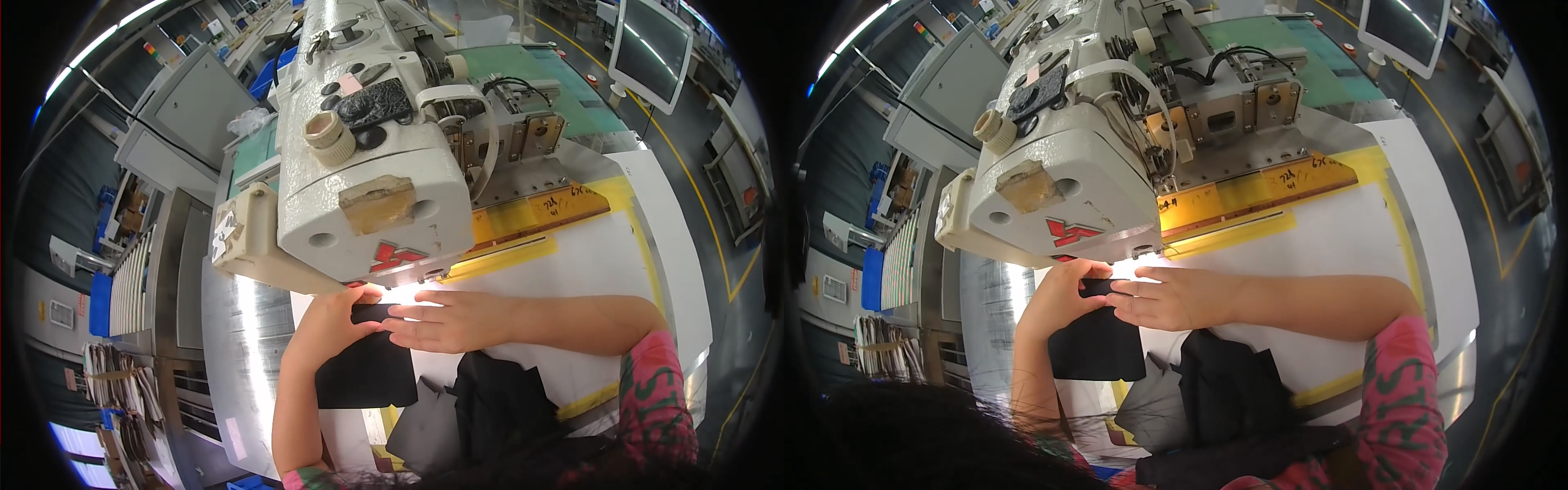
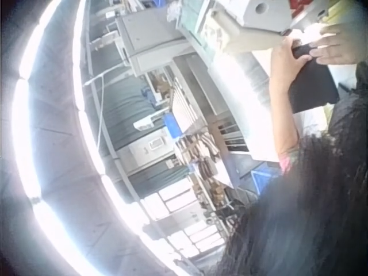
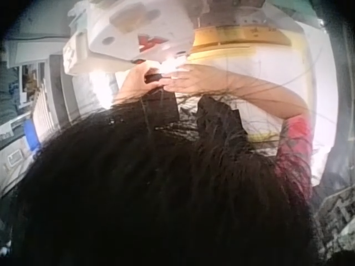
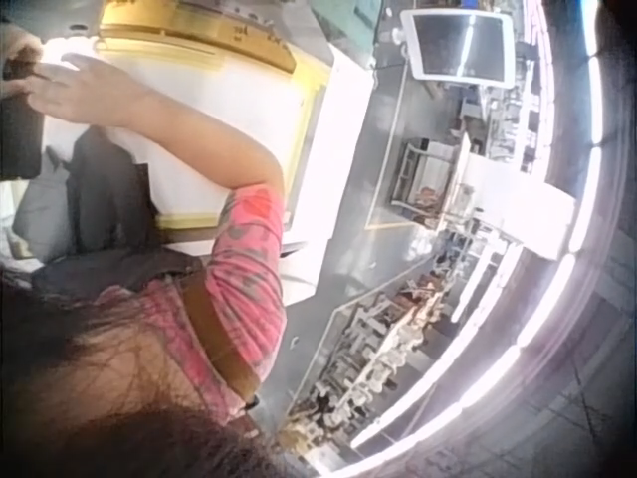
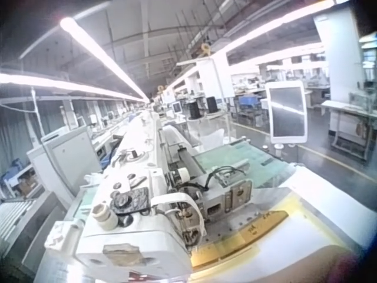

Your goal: Operating an industrial sewing machine to stitch black leather components together.

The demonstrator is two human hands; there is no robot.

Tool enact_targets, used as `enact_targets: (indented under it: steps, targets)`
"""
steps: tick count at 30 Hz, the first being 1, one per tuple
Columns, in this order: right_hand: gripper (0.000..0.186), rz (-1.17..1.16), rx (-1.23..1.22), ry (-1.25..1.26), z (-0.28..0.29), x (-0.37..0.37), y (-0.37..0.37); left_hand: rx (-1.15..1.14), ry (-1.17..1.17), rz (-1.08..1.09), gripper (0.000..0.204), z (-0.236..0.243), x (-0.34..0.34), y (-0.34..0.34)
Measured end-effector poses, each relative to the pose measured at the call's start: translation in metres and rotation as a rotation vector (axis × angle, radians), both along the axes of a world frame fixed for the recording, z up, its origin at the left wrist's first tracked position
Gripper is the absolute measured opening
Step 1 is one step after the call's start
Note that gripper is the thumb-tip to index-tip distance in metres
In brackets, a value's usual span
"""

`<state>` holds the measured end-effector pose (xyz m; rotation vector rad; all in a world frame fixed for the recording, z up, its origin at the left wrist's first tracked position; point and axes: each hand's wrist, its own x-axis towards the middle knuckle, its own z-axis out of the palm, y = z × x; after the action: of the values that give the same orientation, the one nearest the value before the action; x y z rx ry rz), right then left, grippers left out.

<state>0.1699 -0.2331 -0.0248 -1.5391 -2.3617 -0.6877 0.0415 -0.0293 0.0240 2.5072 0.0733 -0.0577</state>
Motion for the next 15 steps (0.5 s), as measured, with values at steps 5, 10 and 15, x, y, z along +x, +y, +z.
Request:
enact_targets:
  steps: [5,10,15]
  targets:
    - [0.039,0.018,0.0,0.025,-0.001,0.002,-0.001,-0.101,0.277,0.099,0.025,0.003,0.002,0.002]
    - [0.035,0.093,0.118,0.092,-0.009,-0.005,0.009,-0.29,0.082,0.269,0.017,-0.012,0.008,0.013]
    - [0.028,-0.013,0.063,0.13,-0.025,-0.006,0.023,0.237,0.04,0.237,0.03,-0.055,0.029,0.054]
